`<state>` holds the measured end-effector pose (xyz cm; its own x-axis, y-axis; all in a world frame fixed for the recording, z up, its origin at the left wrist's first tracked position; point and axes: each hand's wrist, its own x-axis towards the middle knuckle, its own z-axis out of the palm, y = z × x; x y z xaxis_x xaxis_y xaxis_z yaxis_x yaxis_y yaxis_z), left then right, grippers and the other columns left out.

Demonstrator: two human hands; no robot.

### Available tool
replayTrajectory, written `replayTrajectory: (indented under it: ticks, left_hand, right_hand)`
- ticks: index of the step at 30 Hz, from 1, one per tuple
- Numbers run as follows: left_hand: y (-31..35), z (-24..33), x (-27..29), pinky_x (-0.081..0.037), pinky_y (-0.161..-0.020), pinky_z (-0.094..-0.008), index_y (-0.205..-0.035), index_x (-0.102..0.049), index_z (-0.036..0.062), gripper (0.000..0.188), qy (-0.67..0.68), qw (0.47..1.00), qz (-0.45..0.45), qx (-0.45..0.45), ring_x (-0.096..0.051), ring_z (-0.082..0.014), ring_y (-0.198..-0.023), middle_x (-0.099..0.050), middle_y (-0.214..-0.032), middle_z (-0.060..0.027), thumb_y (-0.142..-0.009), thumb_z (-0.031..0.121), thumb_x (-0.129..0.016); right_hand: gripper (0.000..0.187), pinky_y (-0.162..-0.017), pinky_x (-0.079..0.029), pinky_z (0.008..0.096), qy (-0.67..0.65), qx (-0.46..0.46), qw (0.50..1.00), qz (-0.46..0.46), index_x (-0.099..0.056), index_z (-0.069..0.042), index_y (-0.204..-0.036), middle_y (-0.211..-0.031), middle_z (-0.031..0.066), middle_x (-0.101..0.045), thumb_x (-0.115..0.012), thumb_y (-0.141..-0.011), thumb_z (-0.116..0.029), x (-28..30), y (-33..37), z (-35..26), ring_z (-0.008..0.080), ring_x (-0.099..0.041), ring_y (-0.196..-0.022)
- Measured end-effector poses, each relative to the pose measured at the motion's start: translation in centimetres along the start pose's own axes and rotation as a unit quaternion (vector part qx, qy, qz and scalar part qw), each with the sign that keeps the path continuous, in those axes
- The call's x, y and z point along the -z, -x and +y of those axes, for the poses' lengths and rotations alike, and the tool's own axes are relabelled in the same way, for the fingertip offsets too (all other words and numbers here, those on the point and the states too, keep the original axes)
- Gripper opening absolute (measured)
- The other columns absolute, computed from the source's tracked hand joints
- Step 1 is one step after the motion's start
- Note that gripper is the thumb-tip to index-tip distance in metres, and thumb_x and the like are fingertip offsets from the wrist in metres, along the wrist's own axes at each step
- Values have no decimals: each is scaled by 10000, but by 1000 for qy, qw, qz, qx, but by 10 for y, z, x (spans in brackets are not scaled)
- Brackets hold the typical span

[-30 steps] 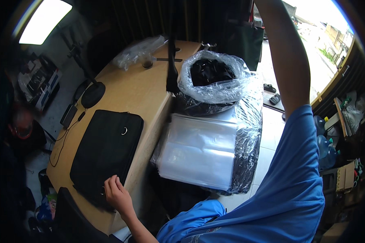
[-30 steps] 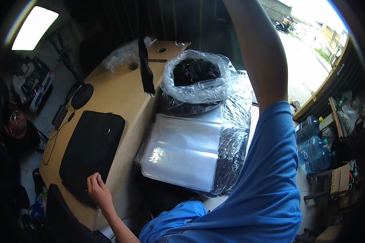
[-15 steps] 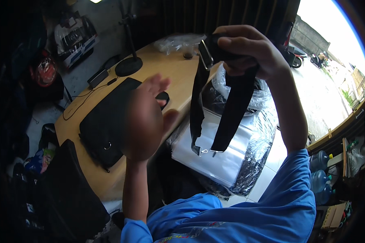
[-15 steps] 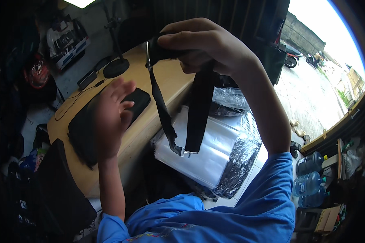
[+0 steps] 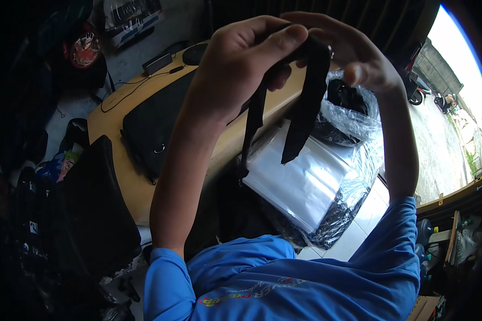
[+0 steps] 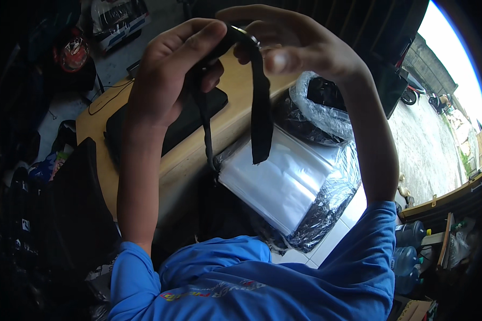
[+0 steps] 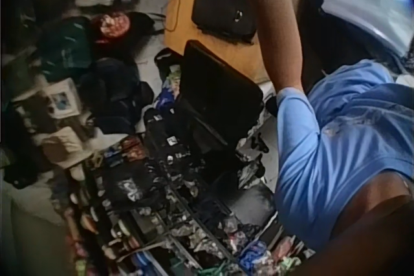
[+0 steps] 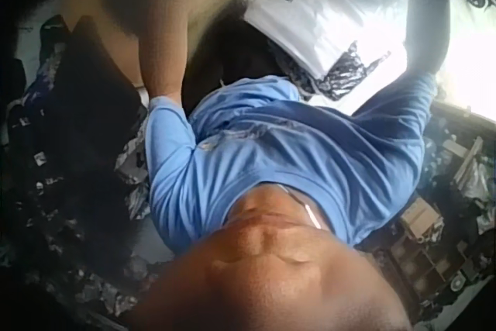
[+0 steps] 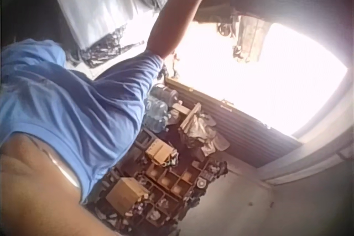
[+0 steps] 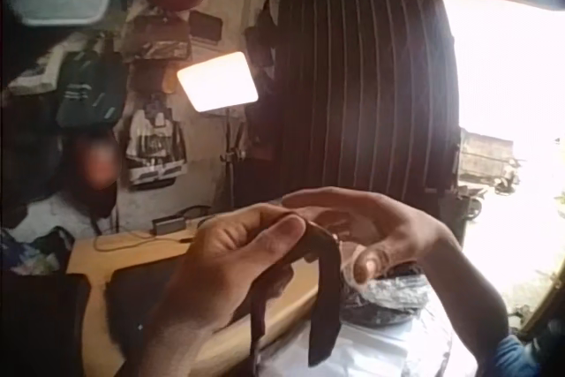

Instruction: The person puts laptop bags and shoulder straps into clear plastic bags by hand at a workbench.

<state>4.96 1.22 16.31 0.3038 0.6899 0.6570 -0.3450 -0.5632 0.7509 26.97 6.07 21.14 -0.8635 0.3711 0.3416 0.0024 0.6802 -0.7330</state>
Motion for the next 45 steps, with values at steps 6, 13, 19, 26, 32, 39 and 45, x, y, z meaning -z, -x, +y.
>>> replayTrajectory:
  ticks: [6,13,19,26,32,39,45]
  left_hand:
    - [4,8,6,-369,-429,-171,-1007,-626,8,221,-69,997,1,19,-506,-35,-492,-594,-683,-16,-893,197,-624]
    - [14,2,23,-370,-385,-169,-959,-638,-7,207,-48,994,76,69,-503,-43,-436,-601,-645,-28,-883,186,-637]
    - [15,6,27,-426,-437,-183,-1214,-482,-46,448,-96,984,149,17,-577,-99,-511,-660,-789,-107,-852,145,-665]
    - [34,8,41,-478,-516,-225,-1291,-382,-70,552,-64,996,53,16,-624,-137,-599,-668,-869,-148,-837,84,-655]
    - [23,16,31,-489,-626,-243,-1219,-462,-65,431,-42,995,85,26,-623,-128,-719,-667,-886,-112,-852,73,-641]
    - [32,5,31,-405,-479,-218,-1264,-459,-12,427,-144,983,113,7,-540,-80,-551,-620,-748,-57,-877,87,-608]
    - [28,-9,26,-473,-598,-231,-1245,-471,-7,551,-213,966,122,-82,-599,-108,-713,-633,-849,-69,-804,219,-712]
  right_hand:
    - [635,-955,-461,474,317,90,941,79,-464,-105,-1334,-1233,134,-575,-735,-761,-71,-34,-24,-5,322,-571,-1122]
    - [441,-875,-524,420,466,48,872,138,-593,-133,-1211,-1102,106,-650,-716,-788,-114,-47,-40,-4,268,-649,-988]
    - [374,-734,-567,330,529,156,795,251,-636,-108,-1151,-979,101,-690,-672,-783,-50,-69,-47,2,253,-686,-837]
    - [341,-762,-550,322,443,50,841,307,-634,-18,-1098,-956,162,-683,-610,-761,32,-75,-54,-18,266,-690,-825]
    - [307,-738,-572,337,444,137,830,311,-664,-138,-1123,-957,74,-701,-643,-824,-70,-82,-54,18,254,-692,-835]
    - [324,-673,-562,302,417,130,856,277,-657,-31,-1053,-941,141,-689,-604,-738,21,-76,-58,-26,235,-692,-762]
    - [264,-636,-560,297,401,149,855,294,-672,-30,-998,-895,132,-690,-594,-749,14,-69,-66,-40,226,-686,-712]
